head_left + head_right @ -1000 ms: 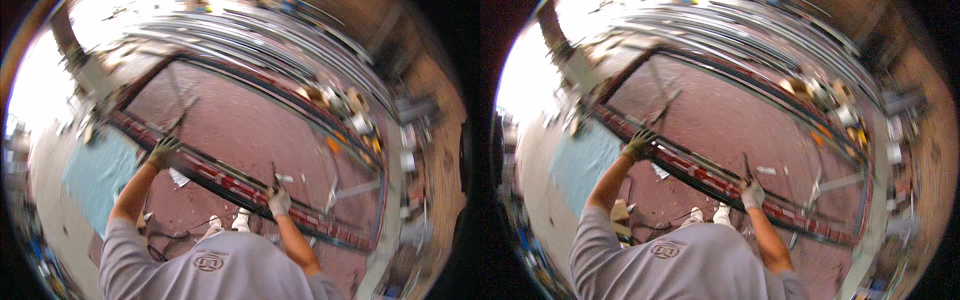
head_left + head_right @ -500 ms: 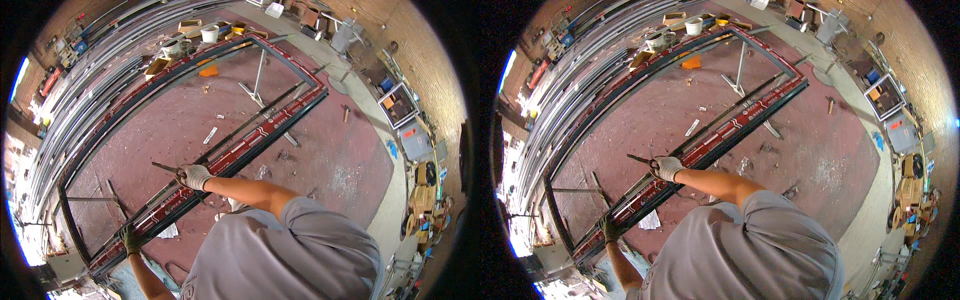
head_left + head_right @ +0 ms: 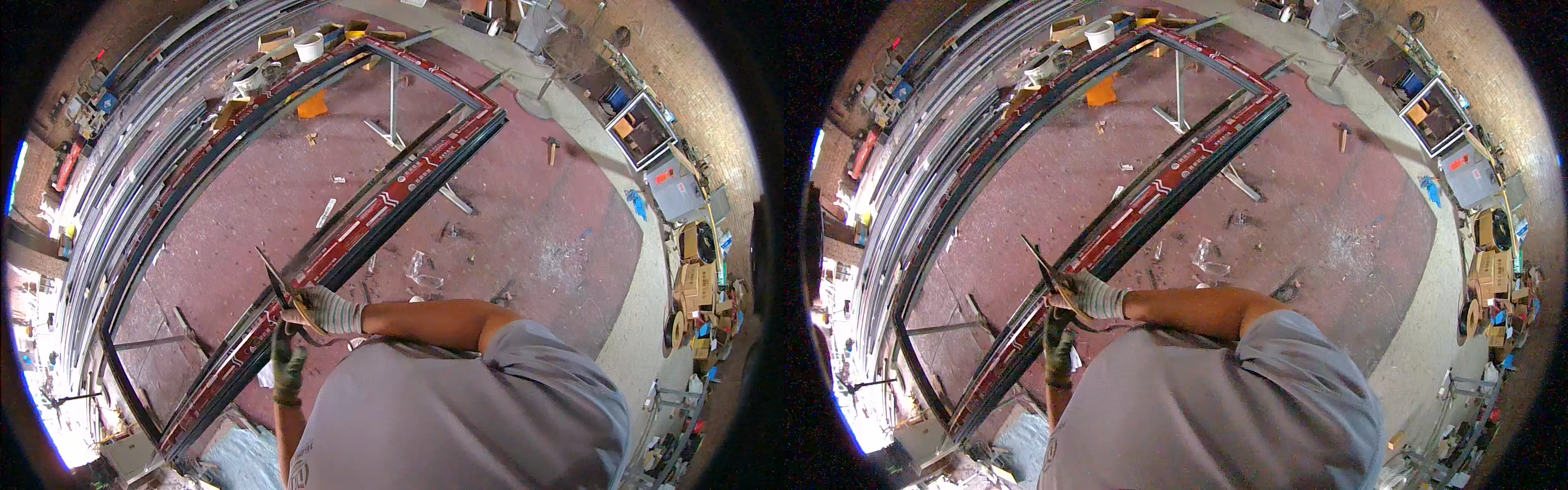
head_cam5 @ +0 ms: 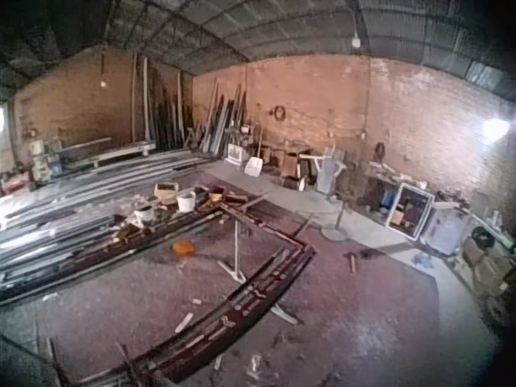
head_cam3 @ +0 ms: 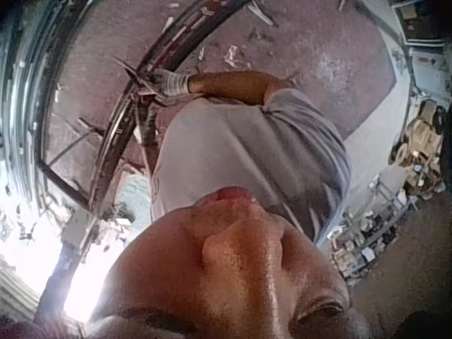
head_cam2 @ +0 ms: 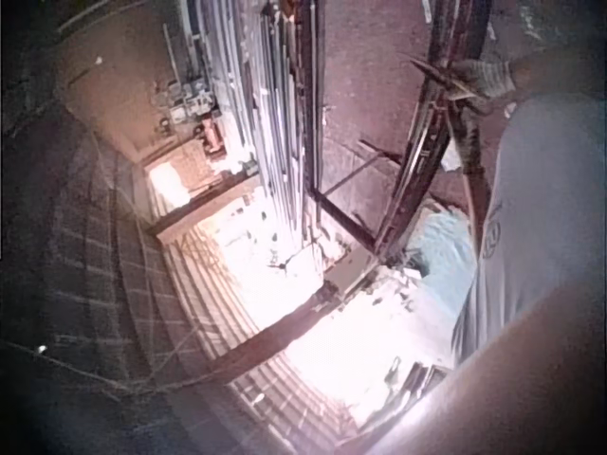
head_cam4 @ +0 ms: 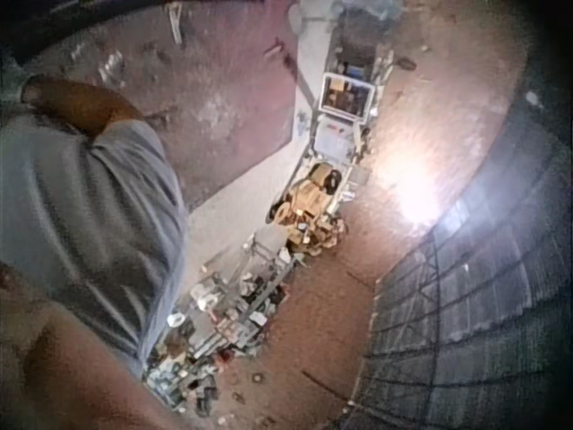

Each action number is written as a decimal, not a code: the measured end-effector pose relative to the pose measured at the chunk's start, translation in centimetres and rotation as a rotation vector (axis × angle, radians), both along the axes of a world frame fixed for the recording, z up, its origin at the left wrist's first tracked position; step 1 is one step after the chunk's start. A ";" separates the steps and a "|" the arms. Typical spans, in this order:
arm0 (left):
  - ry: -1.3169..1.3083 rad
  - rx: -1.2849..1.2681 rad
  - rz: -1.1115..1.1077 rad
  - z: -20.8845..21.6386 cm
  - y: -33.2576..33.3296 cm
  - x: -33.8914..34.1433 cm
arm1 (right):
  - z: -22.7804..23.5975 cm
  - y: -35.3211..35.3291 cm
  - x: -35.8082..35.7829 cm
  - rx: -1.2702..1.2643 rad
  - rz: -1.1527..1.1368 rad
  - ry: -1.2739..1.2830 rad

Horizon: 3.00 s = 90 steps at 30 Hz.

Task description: The person uses shears to trim excess material from the edges of a red window frame. They repeatedly reposition the frame and cut along its perimeter, then briefly handle a small plastic bag before resuming trimming.

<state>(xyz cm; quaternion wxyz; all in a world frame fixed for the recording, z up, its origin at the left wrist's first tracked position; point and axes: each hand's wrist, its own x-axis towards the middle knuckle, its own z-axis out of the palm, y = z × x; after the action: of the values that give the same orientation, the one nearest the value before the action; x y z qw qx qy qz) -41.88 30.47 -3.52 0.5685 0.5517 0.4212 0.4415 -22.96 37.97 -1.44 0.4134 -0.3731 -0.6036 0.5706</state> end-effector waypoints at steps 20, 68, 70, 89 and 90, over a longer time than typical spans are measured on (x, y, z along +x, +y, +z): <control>0.149 -0.213 0.061 8.9 6.7 23.0 | -1.5 -7.5 29.0 -0.318 0.054 0.681; -0.207 -0.544 -0.451 4.6 31.1 72.5 | -2.2 13.9 67.7 -0.272 -0.701 0.483; -0.284 -0.440 -0.406 5.4 31.6 74.7 | -1.4 15.6 70.9 -0.430 -0.590 0.591; 0.277 -0.314 0.509 -0.8 31.3 68.9 | -3.7 22.6 89.0 -0.556 -0.409 0.474; 0.238 -0.306 0.557 -1.8 31.3 68.1 | -3.9 22.8 88.9 -0.565 -0.355 0.479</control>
<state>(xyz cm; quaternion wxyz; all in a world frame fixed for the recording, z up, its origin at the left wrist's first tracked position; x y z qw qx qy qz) 26.24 61.79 -5.30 0.4489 0.3715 0.6806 0.4442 65.97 60.75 -5.30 0.5155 -0.4268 -0.2359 0.7046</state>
